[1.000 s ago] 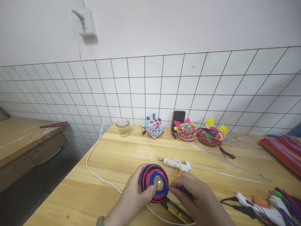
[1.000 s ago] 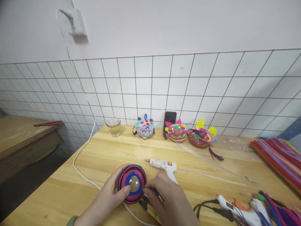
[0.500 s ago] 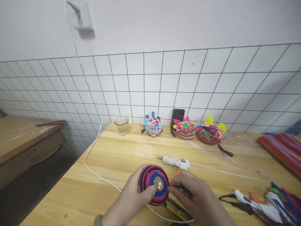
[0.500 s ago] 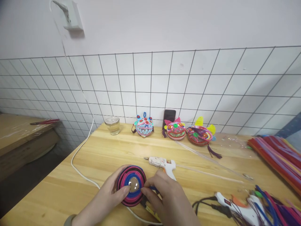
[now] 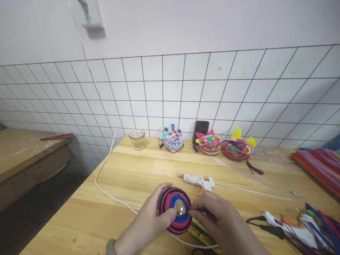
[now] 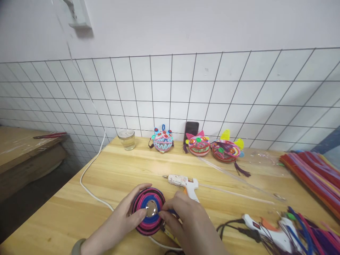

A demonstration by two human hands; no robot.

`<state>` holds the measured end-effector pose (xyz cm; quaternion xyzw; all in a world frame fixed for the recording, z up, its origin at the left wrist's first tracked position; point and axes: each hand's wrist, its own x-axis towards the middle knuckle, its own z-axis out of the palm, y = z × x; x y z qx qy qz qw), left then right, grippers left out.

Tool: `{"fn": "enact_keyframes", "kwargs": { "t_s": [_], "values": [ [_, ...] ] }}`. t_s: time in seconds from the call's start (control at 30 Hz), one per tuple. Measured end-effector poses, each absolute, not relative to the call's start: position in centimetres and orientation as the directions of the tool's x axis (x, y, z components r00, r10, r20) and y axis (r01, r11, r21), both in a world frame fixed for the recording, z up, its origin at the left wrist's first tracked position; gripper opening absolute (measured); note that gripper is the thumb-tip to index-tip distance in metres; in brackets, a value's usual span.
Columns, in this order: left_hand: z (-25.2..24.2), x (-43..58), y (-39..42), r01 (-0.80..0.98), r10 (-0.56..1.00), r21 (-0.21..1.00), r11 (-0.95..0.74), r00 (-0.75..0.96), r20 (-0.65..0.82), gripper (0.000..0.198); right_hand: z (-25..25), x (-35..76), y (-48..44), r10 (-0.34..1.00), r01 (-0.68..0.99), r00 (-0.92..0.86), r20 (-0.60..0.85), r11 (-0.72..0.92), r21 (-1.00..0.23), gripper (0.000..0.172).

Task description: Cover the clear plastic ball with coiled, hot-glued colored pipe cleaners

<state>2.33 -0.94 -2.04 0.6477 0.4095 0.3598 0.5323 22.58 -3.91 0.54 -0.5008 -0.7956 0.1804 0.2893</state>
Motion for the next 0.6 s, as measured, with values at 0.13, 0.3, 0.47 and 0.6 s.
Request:
{"fn": "enact_keyframes", "kwargs": {
  "t_s": [0.13,0.3,0.47,0.6],
  "values": [
    [-2.37,2.26,-0.85,0.124,0.909,0.99,-0.068,0.417,0.01,0.036,0.34,22.58,-4.08,0.909,0.688,-0.327,0.26,0.417,-0.594,0.011],
    [-2.29,2.28,-0.93,-0.021,0.89,0.999,-0.05,0.452,0.054,0.036,0.17,22.46,-4.04,0.909,0.656,-0.314,0.276,0.417,-0.629,0.012],
    [-1.93,2.61,-1.06,-0.208,0.845,0.978,0.014,0.525,0.1,0.072,0.29,22.19,-3.9,0.888,0.588,-0.322,0.329,0.46,-0.665,0.013],
    [-2.29,3.04,-0.87,-0.18,0.882,0.983,0.021,0.466,0.066,0.081,0.06,22.14,-3.91,0.887,0.559,-0.307,0.346,0.462,-0.688,0.012]
  ]
}}
